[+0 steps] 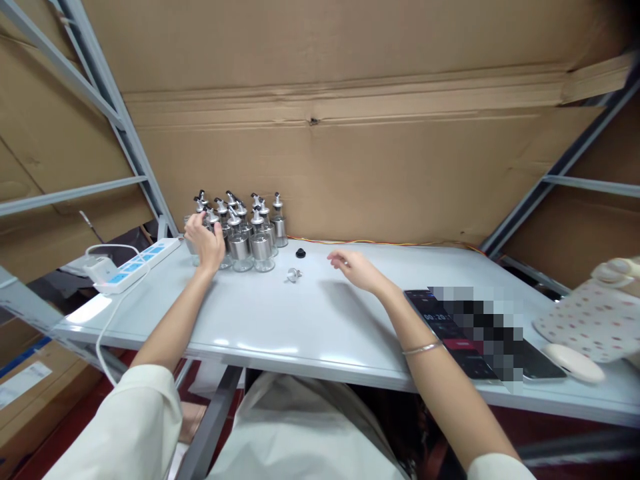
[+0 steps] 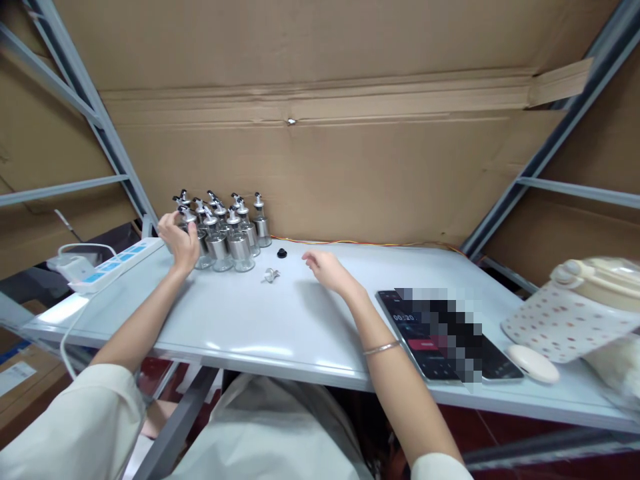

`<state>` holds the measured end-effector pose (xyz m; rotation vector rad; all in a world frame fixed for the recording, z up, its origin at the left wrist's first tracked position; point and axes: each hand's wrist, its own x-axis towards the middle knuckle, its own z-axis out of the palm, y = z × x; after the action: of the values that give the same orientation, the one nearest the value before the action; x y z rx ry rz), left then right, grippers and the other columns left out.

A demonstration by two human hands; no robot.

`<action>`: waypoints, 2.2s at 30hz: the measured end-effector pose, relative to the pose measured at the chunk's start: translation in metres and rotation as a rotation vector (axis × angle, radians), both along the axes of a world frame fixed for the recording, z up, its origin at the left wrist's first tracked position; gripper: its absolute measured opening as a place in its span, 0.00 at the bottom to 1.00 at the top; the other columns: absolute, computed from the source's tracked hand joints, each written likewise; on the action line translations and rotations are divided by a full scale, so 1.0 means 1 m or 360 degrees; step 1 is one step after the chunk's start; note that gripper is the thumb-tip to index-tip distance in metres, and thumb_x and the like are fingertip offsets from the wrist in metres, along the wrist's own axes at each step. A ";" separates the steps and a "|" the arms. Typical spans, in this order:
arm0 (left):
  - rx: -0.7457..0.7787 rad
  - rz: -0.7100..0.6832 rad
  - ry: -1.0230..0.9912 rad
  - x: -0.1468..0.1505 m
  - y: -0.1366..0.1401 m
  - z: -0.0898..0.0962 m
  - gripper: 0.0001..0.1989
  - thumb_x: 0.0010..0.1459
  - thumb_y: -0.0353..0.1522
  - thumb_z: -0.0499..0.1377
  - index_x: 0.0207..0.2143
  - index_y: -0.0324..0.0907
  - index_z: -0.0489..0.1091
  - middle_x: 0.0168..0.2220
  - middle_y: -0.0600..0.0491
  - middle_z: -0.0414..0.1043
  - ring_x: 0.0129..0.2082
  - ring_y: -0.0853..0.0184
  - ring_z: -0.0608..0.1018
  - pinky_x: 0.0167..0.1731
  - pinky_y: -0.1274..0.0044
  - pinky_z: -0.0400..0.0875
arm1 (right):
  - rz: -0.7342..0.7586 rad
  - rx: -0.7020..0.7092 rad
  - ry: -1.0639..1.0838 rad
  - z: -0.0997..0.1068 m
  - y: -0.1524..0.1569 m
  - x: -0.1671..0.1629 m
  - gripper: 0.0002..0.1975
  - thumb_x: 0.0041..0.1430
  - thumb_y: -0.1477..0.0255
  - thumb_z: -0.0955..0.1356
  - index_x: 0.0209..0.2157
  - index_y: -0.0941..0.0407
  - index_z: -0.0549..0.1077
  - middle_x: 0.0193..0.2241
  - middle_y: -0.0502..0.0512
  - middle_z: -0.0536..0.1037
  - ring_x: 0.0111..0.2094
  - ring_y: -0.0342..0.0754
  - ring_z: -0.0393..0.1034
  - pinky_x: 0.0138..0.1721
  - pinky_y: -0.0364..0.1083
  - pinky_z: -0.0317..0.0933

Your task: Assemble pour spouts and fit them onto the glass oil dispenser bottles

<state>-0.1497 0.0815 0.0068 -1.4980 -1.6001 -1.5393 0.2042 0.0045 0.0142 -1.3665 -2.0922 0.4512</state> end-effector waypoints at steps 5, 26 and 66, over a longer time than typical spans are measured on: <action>-0.0088 -0.0847 0.0439 0.068 -0.032 0.003 0.12 0.60 0.35 0.47 0.45 0.39 0.60 0.46 0.43 0.63 0.51 0.60 0.66 0.52 0.66 0.61 | -0.0250 0.0008 0.0071 0.003 0.011 0.028 0.15 0.56 0.80 0.55 0.36 0.59 0.70 0.29 0.56 0.76 0.28 0.43 0.68 0.35 0.42 0.60; -0.1288 -0.1213 0.0660 0.132 -0.059 -0.051 0.17 0.55 0.40 0.54 0.44 0.40 0.58 0.40 0.47 0.66 0.40 0.59 0.72 0.45 0.66 0.65 | 0.0144 -0.0755 -0.0615 -0.014 -0.010 -0.009 0.08 0.47 0.78 0.63 0.31 0.58 0.71 0.26 0.54 0.76 0.28 0.45 0.67 0.28 0.41 0.56; -0.0776 -0.2017 0.1117 0.156 -0.099 -0.049 0.21 0.59 0.44 0.54 0.49 0.40 0.68 0.37 0.49 0.73 0.26 0.74 0.72 0.32 0.81 0.67 | 0.0677 -0.1092 0.0633 0.010 -0.020 0.008 0.11 0.42 0.68 0.75 0.26 0.60 0.74 0.21 0.49 0.76 0.25 0.41 0.68 0.33 0.45 0.63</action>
<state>0.0066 -0.0176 -0.0421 -3.1865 -0.5275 -0.7810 0.2118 -0.0159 0.0238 -1.0185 -1.9456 1.5918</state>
